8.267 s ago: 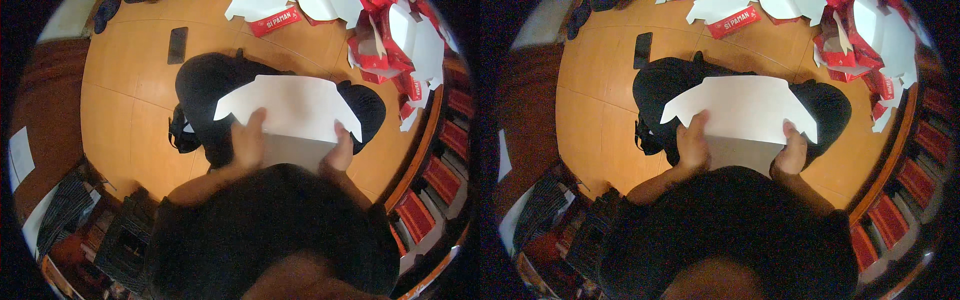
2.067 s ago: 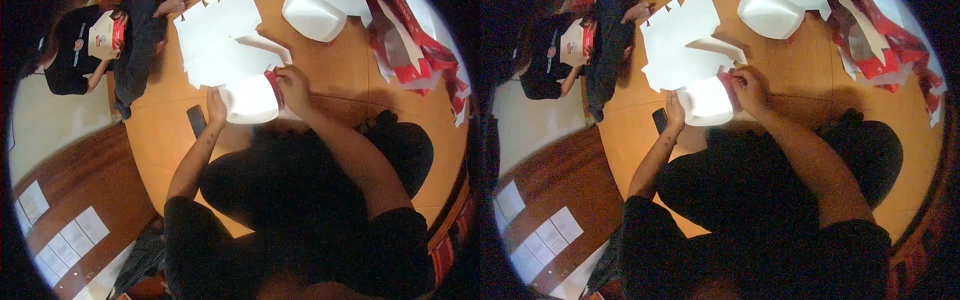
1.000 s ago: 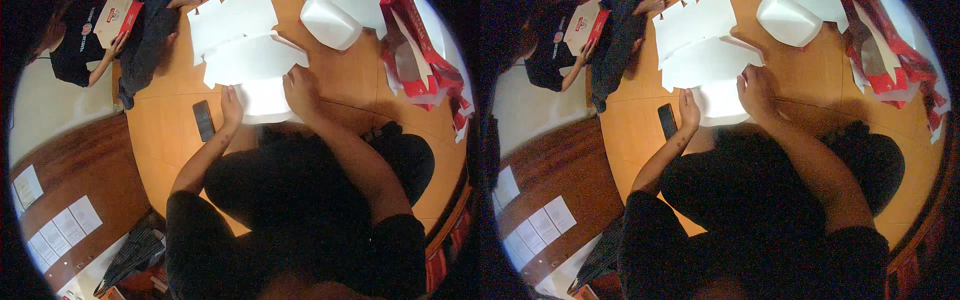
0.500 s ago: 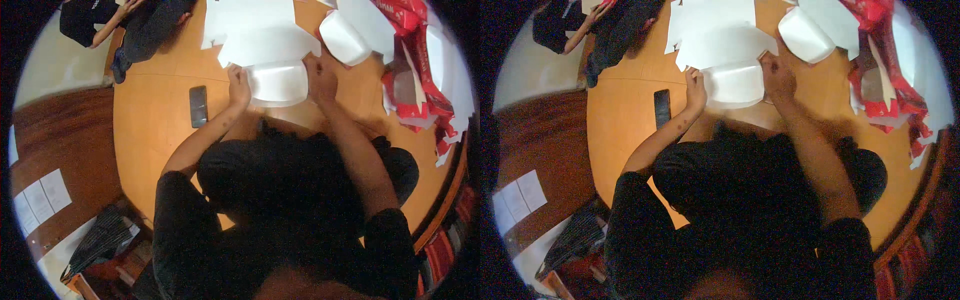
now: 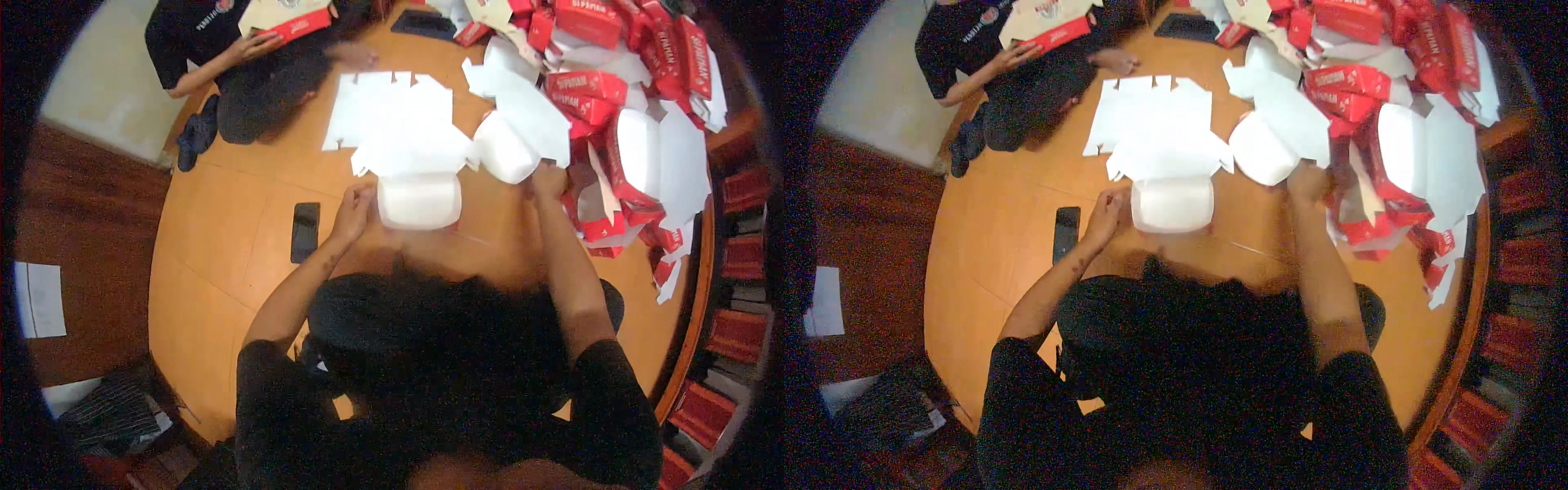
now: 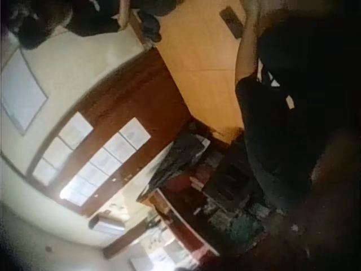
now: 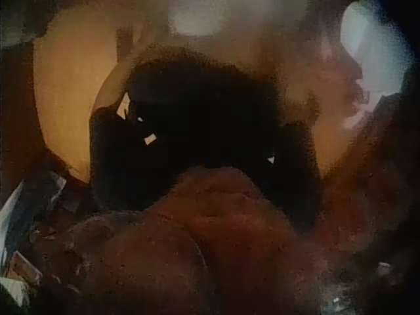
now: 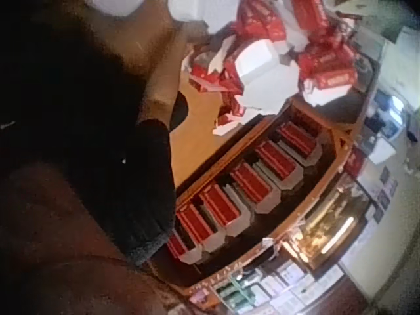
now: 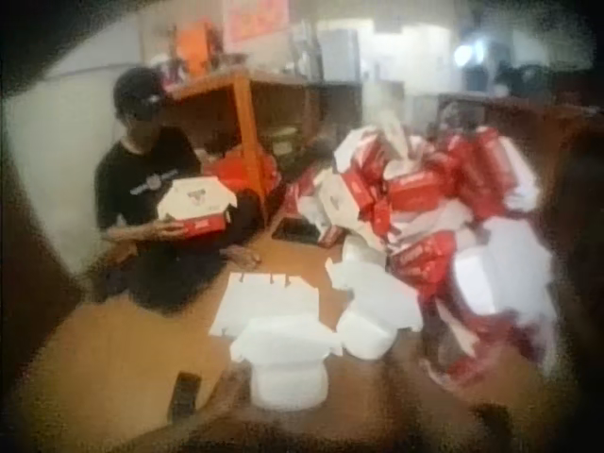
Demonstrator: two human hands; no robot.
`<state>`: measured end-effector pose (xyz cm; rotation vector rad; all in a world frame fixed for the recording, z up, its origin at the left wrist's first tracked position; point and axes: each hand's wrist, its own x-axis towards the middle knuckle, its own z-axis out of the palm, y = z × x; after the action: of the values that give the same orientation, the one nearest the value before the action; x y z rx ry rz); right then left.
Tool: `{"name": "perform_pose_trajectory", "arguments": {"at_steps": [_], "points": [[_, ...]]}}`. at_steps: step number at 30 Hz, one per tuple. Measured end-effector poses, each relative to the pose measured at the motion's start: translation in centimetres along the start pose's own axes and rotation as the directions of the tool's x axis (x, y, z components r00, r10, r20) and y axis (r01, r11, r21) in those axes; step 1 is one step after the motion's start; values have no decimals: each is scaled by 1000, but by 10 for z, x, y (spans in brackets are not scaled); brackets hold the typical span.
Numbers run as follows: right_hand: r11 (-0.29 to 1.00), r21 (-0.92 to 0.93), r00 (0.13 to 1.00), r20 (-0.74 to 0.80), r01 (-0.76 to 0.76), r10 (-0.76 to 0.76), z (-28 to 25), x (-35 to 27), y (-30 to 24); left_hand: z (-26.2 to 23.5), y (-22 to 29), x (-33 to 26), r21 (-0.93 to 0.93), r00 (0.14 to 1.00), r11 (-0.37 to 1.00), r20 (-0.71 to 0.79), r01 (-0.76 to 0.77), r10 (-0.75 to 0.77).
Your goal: The person sits on the floor and repeatedly folds flat white cardboard pieces into small red-and-white boxes. They fold the sides, tuck flaps, and place the finished boxes into a growing pile on the floor. Another person is visible in the background performing a similar task.
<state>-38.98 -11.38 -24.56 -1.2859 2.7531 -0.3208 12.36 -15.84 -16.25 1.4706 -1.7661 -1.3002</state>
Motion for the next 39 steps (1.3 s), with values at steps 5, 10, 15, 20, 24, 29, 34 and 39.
{"name": "perform_pose_trajectory", "arguments": {"at_steps": [5,10,15,20,24,29,34,39], "points": [[964,261,996,-87,47,-25,14,-21,-58,-16,-23,-18,139,976,986,209,-90,60],[967,252,987,163,-38,-4,-28,-34,-36,-30,-16,-22,178,983,978,166,-108,78],[827,555,708,620,-90,-339,-125,-67,-30,-77,63,-68,222,955,934,-36,-280,295],[720,680,418,699,-138,-580,-206,-149,-16,-33,224,-147,253,666,622,163,-741,728],[704,703,288,697,-95,-657,-231,-208,-16,28,250,-201,263,697,646,294,-717,654],[804,588,225,775,88,-591,-245,-239,-13,32,230,-210,195,795,811,418,-552,440],[873,487,290,831,35,-475,-252,-284,-12,14,223,-239,130,715,806,556,-578,424],[741,595,490,768,-311,-412,-243,-352,-2,3,216,-290,171,655,747,629,-642,419]]}}
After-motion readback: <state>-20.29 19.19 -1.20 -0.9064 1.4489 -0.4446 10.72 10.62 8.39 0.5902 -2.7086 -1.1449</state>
